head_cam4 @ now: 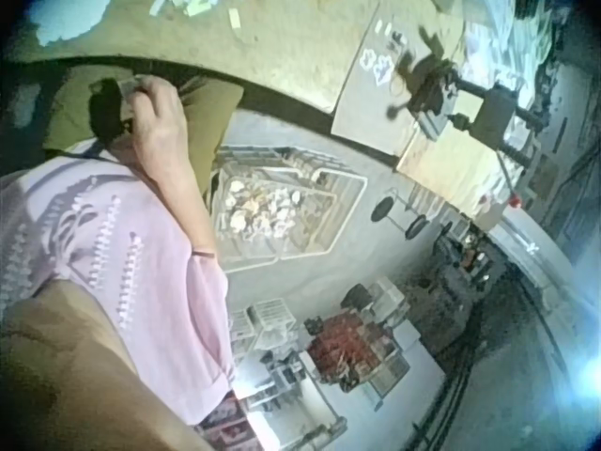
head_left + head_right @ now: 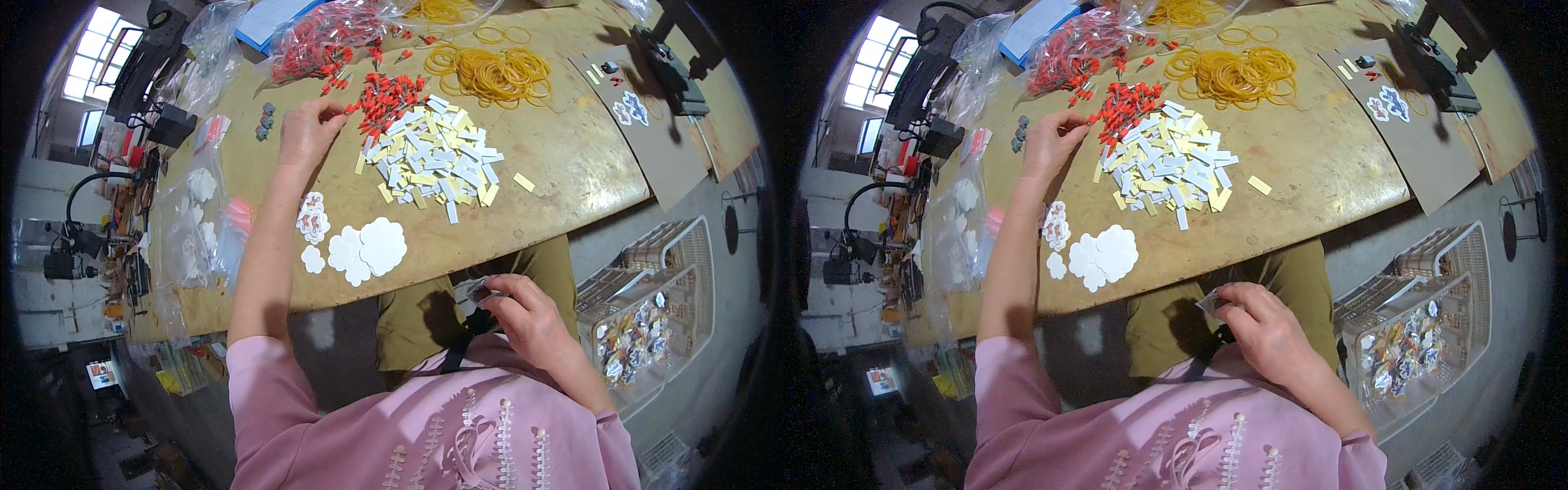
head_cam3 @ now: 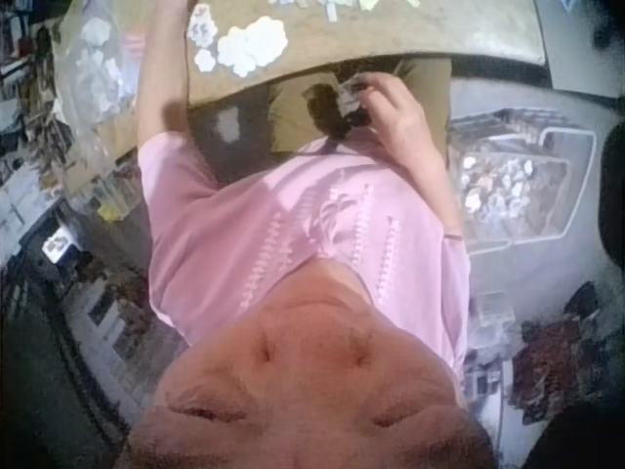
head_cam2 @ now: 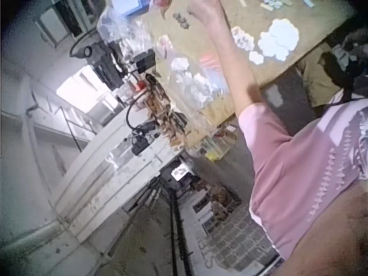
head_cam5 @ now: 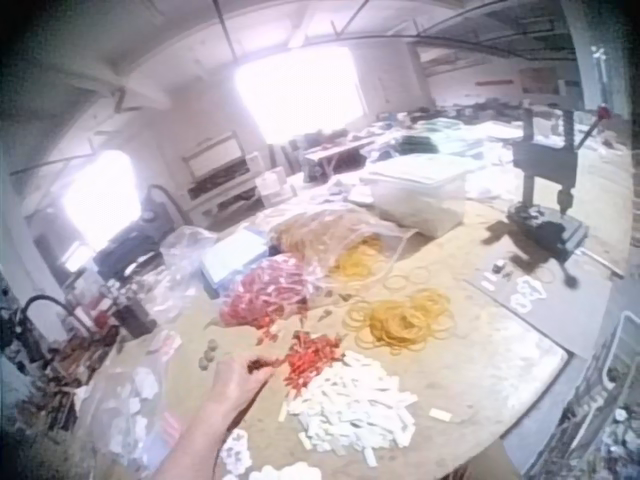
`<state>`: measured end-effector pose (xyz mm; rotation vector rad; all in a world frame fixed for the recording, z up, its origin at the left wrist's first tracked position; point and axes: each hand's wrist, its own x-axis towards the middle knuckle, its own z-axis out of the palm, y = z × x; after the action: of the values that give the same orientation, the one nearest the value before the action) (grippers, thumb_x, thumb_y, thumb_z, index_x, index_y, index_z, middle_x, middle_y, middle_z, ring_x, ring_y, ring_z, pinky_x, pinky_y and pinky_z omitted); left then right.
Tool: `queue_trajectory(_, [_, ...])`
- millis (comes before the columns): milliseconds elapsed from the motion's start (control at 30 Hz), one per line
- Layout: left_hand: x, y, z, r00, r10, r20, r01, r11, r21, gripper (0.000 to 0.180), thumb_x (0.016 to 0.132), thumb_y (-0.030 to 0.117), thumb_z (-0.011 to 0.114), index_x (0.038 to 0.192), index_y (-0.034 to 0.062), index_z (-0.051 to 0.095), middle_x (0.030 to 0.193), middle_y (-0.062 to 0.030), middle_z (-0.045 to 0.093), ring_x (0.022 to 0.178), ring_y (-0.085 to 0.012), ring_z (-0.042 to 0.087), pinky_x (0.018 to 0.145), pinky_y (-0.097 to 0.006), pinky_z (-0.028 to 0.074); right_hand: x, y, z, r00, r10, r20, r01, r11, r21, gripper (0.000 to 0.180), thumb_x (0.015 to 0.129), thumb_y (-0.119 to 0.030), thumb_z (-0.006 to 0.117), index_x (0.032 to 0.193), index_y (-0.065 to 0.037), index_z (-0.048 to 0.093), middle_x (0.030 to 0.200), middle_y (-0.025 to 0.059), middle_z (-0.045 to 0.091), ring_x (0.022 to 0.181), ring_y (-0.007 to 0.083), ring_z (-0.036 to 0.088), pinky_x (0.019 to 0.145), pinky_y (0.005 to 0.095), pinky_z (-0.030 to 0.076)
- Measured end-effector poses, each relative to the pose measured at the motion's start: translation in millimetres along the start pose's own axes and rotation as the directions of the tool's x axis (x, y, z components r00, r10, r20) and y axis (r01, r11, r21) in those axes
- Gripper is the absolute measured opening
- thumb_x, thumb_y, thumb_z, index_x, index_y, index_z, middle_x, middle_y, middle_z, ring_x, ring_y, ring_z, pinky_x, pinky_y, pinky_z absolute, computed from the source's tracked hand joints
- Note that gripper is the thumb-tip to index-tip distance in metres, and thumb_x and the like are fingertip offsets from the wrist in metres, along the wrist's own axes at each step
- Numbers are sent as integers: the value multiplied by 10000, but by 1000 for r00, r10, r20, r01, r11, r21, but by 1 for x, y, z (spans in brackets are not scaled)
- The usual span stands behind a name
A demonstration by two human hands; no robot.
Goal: The person repeatedly picks white cloud-shaped cutouts, small rectangular pieces, and yellow rubber bands from a table, then bundles them together by hand. The assembled bundles are placed into a clear plastic bag on the table. The process is repeated continuously throughout the clip.
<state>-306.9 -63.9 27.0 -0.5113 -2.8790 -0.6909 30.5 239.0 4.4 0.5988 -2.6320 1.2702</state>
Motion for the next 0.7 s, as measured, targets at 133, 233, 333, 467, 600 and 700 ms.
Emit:
queue_trajectory(133, [-4,-5,0,1000,-29,-5,29,999,-33,210,884,215,826,1015,54,798,930,-106,787,836,-212,754,788,-359,588,-1,1,-2,1000,-8,-16,8,1000,-5,218,820,-3,727,1029,10,665,1242,194,674,1145,390,687,942,459,598])
queue_trajectory(233, [-8,-9,2,998,-38,-57,37,999,-26,166,901,195,791,977,48,789,931,-115,780,842,-211,757,797,-354,589,-3,5,-2,1000,-11,-22,11,1000,0,240,808,-21,751,1029,7,663,1242,194,672,1150,397,684,940,464,595])
queue_trajectory(333, [-13,-7,-5,983,-175,-52,166,975,-146,183,931,192,793,1015,31,777,970,-85,783,836,-163,730,799,-318,582,0,3,-6,999,-3,-32,3,1000,23,248,808,-2,758,1040,8,671,1245,193,673,1145,394,687,925,454,596])
queue_trajectory(467, [-57,63,-30,985,-130,109,169,685,-709,94,979,83,721,1051,25,741,1027,-61,746,924,-126,675,829,-284,540,5,1,-9,997,-1,-82,9,995,95,235,840,57,736,1064,9,688,1242,186,674,1118,380,695,885,418,606])
queue_trajectory(600, [-134,146,-21,935,309,177,-25,551,-834,76,948,31,774,1003,42,724,1026,-58,745,955,-173,698,891,-310,553,14,-5,-12,996,-9,-94,25,985,169,211,870,44,734,1073,8,690,1245,182,674,1125,367,694,890,412,605])
queue_trajectory(700, [-165,168,-16,821,513,252,-228,698,-679,108,906,26,802,979,43,726,1062,-103,729,940,-263,710,862,-348,568,18,-11,-14,997,-9,-83,26,979,203,204,883,37,733,1081,9,691,1251,182,674,1133,360,693,896,412,604])
